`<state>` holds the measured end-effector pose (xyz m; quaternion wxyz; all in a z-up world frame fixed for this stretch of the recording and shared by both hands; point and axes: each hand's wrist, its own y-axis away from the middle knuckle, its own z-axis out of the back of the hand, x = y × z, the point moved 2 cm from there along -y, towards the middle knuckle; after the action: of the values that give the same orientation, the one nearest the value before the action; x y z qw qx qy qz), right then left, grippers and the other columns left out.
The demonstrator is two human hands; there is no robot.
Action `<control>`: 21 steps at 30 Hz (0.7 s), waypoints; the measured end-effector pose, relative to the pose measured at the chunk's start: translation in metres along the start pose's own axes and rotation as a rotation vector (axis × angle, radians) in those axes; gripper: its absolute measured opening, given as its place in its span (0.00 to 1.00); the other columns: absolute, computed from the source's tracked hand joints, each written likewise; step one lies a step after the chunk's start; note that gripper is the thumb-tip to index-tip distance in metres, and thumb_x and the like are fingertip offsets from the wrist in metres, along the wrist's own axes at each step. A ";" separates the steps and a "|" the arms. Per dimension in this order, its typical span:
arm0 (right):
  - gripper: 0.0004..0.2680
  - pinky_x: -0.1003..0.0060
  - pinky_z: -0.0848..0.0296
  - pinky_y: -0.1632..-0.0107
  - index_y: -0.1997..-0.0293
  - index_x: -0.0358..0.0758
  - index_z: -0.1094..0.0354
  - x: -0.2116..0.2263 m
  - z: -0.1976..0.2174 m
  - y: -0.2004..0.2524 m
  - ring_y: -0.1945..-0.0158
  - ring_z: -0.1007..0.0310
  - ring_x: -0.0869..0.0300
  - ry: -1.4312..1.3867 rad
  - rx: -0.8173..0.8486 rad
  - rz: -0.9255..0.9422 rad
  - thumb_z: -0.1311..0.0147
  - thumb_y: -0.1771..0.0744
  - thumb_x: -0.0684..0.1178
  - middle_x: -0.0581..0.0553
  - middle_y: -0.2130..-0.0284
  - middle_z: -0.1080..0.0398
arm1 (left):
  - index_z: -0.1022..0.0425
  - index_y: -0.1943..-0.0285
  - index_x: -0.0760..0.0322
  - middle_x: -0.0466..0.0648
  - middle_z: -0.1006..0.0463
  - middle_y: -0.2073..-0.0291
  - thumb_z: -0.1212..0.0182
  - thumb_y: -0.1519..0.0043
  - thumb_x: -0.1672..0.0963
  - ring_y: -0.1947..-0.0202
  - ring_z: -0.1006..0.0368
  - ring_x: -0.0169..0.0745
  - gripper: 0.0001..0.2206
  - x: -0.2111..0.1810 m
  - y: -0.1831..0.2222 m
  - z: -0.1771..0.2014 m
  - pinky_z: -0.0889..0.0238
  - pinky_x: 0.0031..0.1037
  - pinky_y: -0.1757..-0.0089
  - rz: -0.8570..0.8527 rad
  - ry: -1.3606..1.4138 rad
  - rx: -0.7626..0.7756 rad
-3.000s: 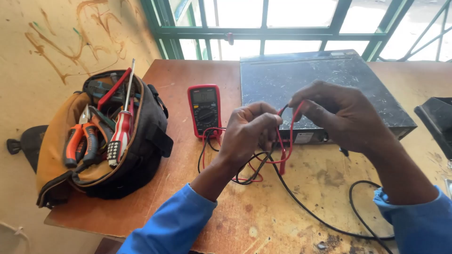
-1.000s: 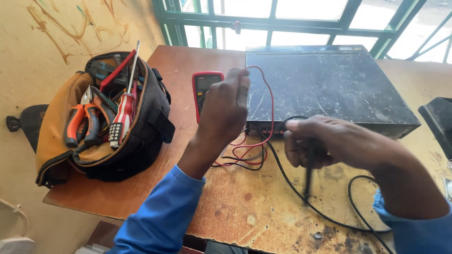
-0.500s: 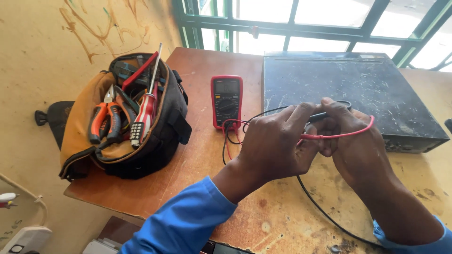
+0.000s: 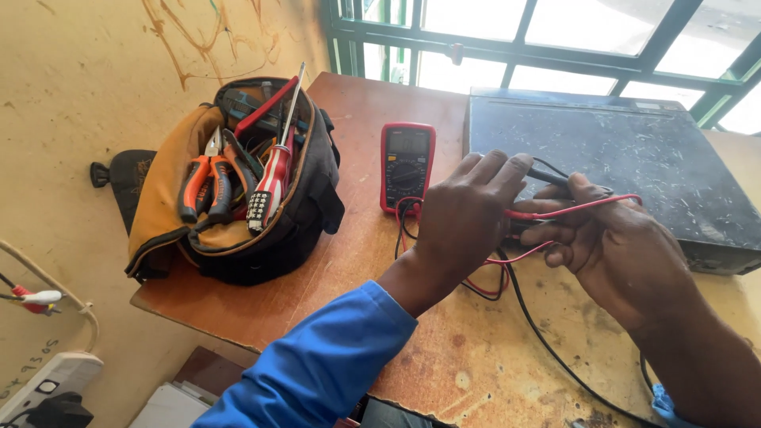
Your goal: Using a digital multimeter to test electrical connections on the back panel of an electronic device.
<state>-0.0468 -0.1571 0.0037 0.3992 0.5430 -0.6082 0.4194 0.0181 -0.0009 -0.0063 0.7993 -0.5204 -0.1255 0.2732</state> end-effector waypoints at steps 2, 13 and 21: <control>0.18 0.64 0.26 0.71 0.49 0.24 0.27 0.014 -0.009 0.005 0.63 0.18 0.48 0.179 0.098 -0.090 0.62 0.27 0.52 0.29 0.57 0.18 | 0.24 0.46 0.62 0.46 0.24 0.64 0.37 0.36 0.61 0.65 0.26 0.49 0.10 0.002 -0.006 0.013 0.36 0.38 0.74 0.004 -0.034 -0.044; 0.14 0.58 0.34 0.70 0.35 0.26 0.37 0.080 0.048 -0.007 0.65 0.30 0.43 0.634 -0.041 0.161 0.56 0.28 0.43 0.27 0.55 0.28 | 0.26 0.47 0.60 0.44 0.22 0.60 0.34 0.29 0.57 0.68 0.31 0.34 0.07 -0.023 -0.004 0.029 0.38 0.24 0.75 -0.558 0.107 -0.160; 0.17 0.50 0.26 0.53 0.52 0.15 0.27 0.069 -0.020 0.024 0.63 0.25 0.36 0.566 -0.265 -0.196 0.61 0.25 0.46 0.22 0.68 0.27 | 0.28 0.41 0.69 0.53 0.21 0.55 0.68 0.27 0.59 0.66 0.26 0.49 0.18 -0.031 0.006 0.042 0.38 0.40 0.68 -0.472 0.521 -0.030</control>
<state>-0.0760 -0.1597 0.0729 0.6580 0.4042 -0.4670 0.4307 -0.0289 0.0153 0.0090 0.8378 -0.5410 -0.0381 -0.0631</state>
